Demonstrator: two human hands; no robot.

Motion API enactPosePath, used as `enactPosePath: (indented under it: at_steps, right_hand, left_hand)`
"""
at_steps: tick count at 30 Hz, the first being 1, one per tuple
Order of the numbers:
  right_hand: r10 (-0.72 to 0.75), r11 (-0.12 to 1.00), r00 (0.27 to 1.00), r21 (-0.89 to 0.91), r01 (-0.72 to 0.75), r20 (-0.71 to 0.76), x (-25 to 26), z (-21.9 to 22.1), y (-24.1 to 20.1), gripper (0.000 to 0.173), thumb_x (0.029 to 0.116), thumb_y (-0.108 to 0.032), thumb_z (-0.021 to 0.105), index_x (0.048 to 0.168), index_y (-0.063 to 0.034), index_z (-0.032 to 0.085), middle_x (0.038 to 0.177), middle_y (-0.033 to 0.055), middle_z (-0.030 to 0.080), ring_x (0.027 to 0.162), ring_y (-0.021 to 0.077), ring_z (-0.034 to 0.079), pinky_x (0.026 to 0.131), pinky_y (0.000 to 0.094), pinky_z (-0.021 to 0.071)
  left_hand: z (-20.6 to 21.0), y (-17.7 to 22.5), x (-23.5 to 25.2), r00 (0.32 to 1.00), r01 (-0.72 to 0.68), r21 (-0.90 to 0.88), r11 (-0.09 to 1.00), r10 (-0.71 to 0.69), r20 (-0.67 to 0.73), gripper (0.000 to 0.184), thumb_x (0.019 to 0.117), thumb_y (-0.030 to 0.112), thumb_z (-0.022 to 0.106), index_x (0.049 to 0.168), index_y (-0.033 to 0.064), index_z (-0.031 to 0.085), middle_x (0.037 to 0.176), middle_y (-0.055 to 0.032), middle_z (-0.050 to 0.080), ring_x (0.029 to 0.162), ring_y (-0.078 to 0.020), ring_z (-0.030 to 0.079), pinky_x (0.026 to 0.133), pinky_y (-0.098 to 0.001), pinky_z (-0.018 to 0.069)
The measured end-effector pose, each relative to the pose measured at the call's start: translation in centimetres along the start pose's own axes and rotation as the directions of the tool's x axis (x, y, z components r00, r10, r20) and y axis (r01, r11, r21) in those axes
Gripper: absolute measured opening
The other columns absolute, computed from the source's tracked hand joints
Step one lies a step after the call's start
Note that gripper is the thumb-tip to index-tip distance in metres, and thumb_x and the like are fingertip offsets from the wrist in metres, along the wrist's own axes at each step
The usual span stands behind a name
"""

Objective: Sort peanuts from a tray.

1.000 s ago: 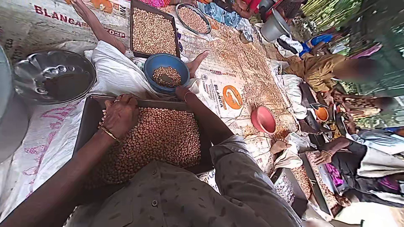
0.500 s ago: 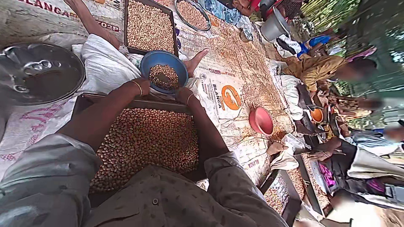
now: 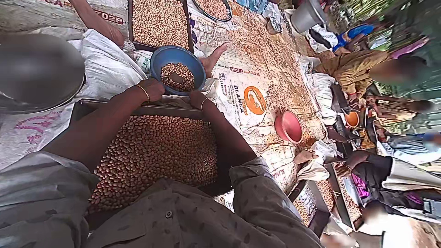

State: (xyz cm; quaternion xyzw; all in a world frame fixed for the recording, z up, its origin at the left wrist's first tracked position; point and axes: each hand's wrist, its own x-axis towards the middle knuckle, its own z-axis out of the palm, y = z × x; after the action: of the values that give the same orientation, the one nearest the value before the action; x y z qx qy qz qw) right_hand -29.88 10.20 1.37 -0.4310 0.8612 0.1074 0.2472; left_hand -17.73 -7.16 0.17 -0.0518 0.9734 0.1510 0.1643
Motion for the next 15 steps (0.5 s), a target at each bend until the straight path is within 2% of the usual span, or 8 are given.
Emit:
enactPosePath:
  at_steps: [3,6,9,12,15]
  right_hand:
    - [0.02,0.998,0.999,0.062,-0.021,0.03,-0.8,-0.3,-0.3,0.035,0.1018,-0.011,0.058,0.127,0.0137,0.058,0.133,0.0326,0.059,0.127,0.0442,0.058,0.107,0.0574,0.0456]
    - [-0.017,0.995,0.998,0.099,0.01,0.066,-1.1,-0.4,-0.2,0.036,0.1037,-0.012,0.055,0.129,0.0138,0.057,0.134,0.0326,0.058,0.129,0.0436,0.057,0.109,0.0565,0.0433]
    - [-0.06,0.986,0.996,0.16,0.048,0.07,-1.5,-0.5,0.3,0.037,0.1054,-0.015,0.053,0.129,0.013,0.058,0.135,0.032,0.058,0.13,0.0425,0.056,0.11,0.0561,0.0416]
    - [-0.139,0.985,0.987,0.116,0.128,0.087,-2.3,-0.9,0.1,0.036,0.1064,-0.008,0.048,0.137,0.0107,0.056,0.141,0.0304,0.056,0.136,0.0415,0.051,0.115,0.0544,0.0371]
    - [-0.112,0.987,0.987,0.125,0.098,0.111,-2.1,-0.7,0.2,0.04,0.1044,-0.008,0.051,0.14,0.0094,0.053,0.144,0.0301,0.054,0.138,0.042,0.049,0.115,0.0559,0.0368]
  left_hand:
    - [-0.4,-0.4,-1.9,0.978,-0.004,-0.141,0.99,-0.026,-0.206,0.016,0.0992,0.006,0.061,0.091,-0.0034,0.071,0.095,-0.0239,0.07,0.103,-0.0442,0.065,0.09,-0.0624,0.0482]
    - [0.0,-0.8,-2.5,0.949,-0.065,-0.145,0.987,0.016,-0.316,0.016,0.0973,0.003,0.061,0.086,-0.0042,0.07,0.089,-0.0235,0.069,0.097,-0.044,0.067,0.089,-0.0616,0.0485]
    - [0.2,-0.8,-2.2,0.944,-0.131,-0.128,0.983,0.084,-0.32,0.014,0.0955,0.003,0.064,0.084,-0.0045,0.069,0.088,-0.0232,0.069,0.094,-0.0435,0.067,0.088,-0.0617,0.0487]
    - [0.0,-0.8,-2.3,0.968,-0.122,-0.114,0.986,0.093,-0.232,0.015,0.095,0.004,0.066,0.083,-0.0028,0.07,0.087,-0.0211,0.069,0.093,-0.0413,0.067,0.087,-0.0607,0.0488]
    - [-0.1,-1.0,-2.3,0.963,-0.124,-0.137,0.983,0.087,-0.254,0.016,0.0957,0.002,0.063,0.083,-0.0044,0.07,0.086,-0.0233,0.069,0.092,-0.0427,0.067,0.089,-0.0608,0.048]
